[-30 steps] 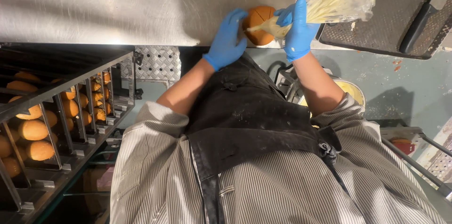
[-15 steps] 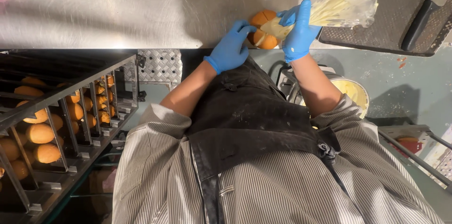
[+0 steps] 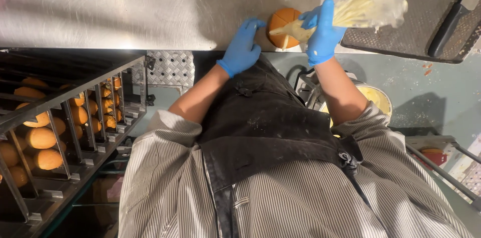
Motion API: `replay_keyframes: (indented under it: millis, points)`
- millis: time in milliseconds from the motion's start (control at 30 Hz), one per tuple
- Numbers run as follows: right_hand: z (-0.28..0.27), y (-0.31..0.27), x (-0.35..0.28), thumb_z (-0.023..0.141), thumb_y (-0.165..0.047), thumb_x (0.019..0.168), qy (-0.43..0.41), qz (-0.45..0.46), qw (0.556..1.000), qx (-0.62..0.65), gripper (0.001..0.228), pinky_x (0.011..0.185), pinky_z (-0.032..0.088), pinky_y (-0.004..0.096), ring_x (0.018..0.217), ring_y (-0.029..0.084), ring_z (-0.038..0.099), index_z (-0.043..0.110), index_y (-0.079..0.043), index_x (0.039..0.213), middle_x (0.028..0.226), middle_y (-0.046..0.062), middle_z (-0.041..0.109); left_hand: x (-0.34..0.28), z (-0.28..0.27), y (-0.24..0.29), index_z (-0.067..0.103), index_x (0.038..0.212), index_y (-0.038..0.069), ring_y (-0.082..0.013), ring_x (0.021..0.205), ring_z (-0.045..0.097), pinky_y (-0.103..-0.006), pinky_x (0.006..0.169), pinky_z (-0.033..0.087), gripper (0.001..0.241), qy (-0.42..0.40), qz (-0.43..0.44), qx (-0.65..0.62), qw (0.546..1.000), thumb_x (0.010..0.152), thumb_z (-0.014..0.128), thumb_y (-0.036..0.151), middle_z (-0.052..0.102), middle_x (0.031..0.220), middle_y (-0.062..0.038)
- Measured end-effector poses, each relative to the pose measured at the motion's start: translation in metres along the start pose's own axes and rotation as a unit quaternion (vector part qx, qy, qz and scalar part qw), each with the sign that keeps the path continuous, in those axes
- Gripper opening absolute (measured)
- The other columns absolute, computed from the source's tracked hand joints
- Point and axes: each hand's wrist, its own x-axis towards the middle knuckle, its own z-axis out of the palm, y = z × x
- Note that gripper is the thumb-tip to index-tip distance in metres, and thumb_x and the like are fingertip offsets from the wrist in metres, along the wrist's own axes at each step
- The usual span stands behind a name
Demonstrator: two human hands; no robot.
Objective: Pipe cream or batter in a star pattern onto individual bread buns on a tray.
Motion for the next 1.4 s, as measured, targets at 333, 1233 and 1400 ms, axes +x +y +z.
replay_keyframes:
  millis: [333,1233,1400]
  points:
    - [-0.045,-0.032,0.031,0.071,-0.037,0.102,0.11,0.088,0.948,0.284,0.042,0.075,0.057,0.055,0.065,0.029,0.06,0.054,-0.008,0.077,0.067,0.008,0.055,0.036,-0.01,0.025,0.054,0.141,0.007,-0.0416,0.131,0.051,-0.0497,0.108,0.044,0.063,-0.121,0.096,0.153,0.976,0.079,0.06,-0.002,0.05,0.149,-0.018]
    - [0.019,0.009,-0.01,0.047,-0.032,0.117,-0.098,-0.094,0.988,0.071,0.047,0.087,0.057,0.042,0.071,0.022,0.055,0.056,-0.001,0.084,0.074,0.01,0.055,0.0,0.001,0.022,0.035,0.152,-0.001,-0.0434,0.129,0.053,-0.047,0.112,0.046,0.072,-0.089,-0.005,-0.032,0.996,0.085,0.059,-0.002,0.042,0.144,-0.026]
    - [0.037,-0.001,-0.008,0.048,-0.029,0.117,-0.112,-0.105,0.986,0.068,0.042,0.079,0.055,0.04,0.069,0.022,0.057,0.054,-0.004,0.084,0.07,0.009,0.054,-0.004,0.0,0.008,0.041,0.146,0.0,-0.039,0.129,0.056,-0.045,0.114,0.048,0.062,-0.056,-0.01,-0.037,0.998,0.086,0.056,-0.004,0.046,0.139,-0.023]
